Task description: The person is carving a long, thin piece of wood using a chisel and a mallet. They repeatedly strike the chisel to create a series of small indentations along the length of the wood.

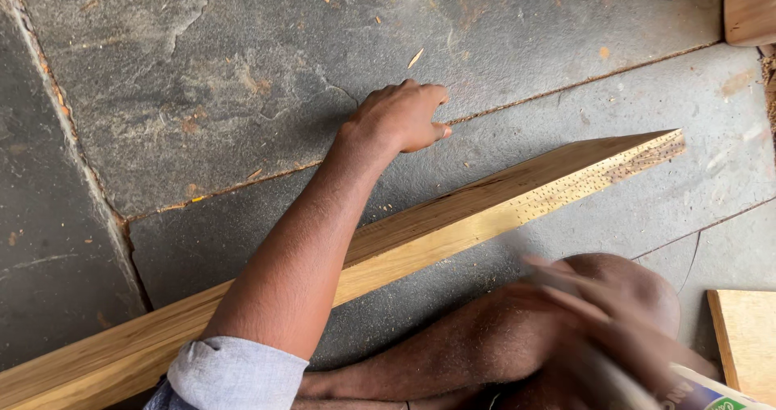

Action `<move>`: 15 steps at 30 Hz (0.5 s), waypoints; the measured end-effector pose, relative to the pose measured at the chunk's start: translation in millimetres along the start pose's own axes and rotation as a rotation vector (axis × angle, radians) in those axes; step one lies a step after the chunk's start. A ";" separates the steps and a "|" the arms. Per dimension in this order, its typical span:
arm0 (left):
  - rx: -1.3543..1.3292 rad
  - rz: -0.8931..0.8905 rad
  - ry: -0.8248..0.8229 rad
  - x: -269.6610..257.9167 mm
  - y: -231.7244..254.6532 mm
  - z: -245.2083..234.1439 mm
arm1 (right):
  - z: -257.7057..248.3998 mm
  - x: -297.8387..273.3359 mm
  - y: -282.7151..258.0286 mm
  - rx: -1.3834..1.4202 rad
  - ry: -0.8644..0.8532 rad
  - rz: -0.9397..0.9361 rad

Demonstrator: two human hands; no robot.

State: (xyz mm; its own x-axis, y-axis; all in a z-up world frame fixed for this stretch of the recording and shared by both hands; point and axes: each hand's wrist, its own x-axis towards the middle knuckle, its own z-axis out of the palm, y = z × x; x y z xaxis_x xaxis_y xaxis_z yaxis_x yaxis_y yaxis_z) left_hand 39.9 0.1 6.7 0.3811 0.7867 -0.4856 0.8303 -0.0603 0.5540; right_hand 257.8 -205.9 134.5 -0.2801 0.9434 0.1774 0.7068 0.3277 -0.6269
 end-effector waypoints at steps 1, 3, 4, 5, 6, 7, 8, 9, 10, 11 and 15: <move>-0.004 -0.005 0.000 0.3 0.3 -1.5 | 4.1 5.1 -4.8 -0.021 0.021 -0.025; -0.016 -0.016 -0.010 -0.5 0.7 -0.8 | 7.8 9.5 -10.2 -0.042 0.040 -0.039; -0.017 -0.021 -0.015 -1.7 -0.4 -0.2 | 10.7 8.8 -11.6 -0.042 0.045 -0.033; -0.018 -0.025 -0.021 -1.7 -1.8 -0.7 | 11.6 8.1 -12.0 -0.036 0.050 -0.025; -0.021 -0.020 -0.026 0.5 -0.5 -0.9 | 10.9 7.5 -12.6 -0.043 0.063 -0.013; -0.026 -0.014 -0.026 1.0 0.9 1.3 | 8.9 6.9 -13.5 -0.048 0.074 -0.002; -0.029 -0.016 -0.018 0.2 -0.3 2.8 | 8.3 7.7 -13.7 -0.047 0.086 0.004; -0.031 -0.018 -0.010 0.5 -1.9 3.3 | 8.5 8.2 -14.0 -0.045 0.101 0.009; -0.023 -0.015 -0.011 0.8 -3.7 5.3 | 7.7 6.3 -15.4 -0.043 0.104 0.021; -0.015 -0.012 -0.012 1.7 -5.3 6.6 | 5.7 4.1 -16.8 -0.038 0.107 0.040; -0.002 -0.024 -0.028 8.9 -7.7 4.9 | 17.9 10.6 -3.0 -0.111 0.149 -0.091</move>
State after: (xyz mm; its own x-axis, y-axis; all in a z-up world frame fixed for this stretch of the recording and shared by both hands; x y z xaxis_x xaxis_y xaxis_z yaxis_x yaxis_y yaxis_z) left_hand 38.9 4.6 -5.2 0.3720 0.7706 -0.5175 0.8387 -0.0401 0.5430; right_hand 241.0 -197.8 124.7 -0.2527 0.9039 0.3451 0.7522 0.4079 -0.5175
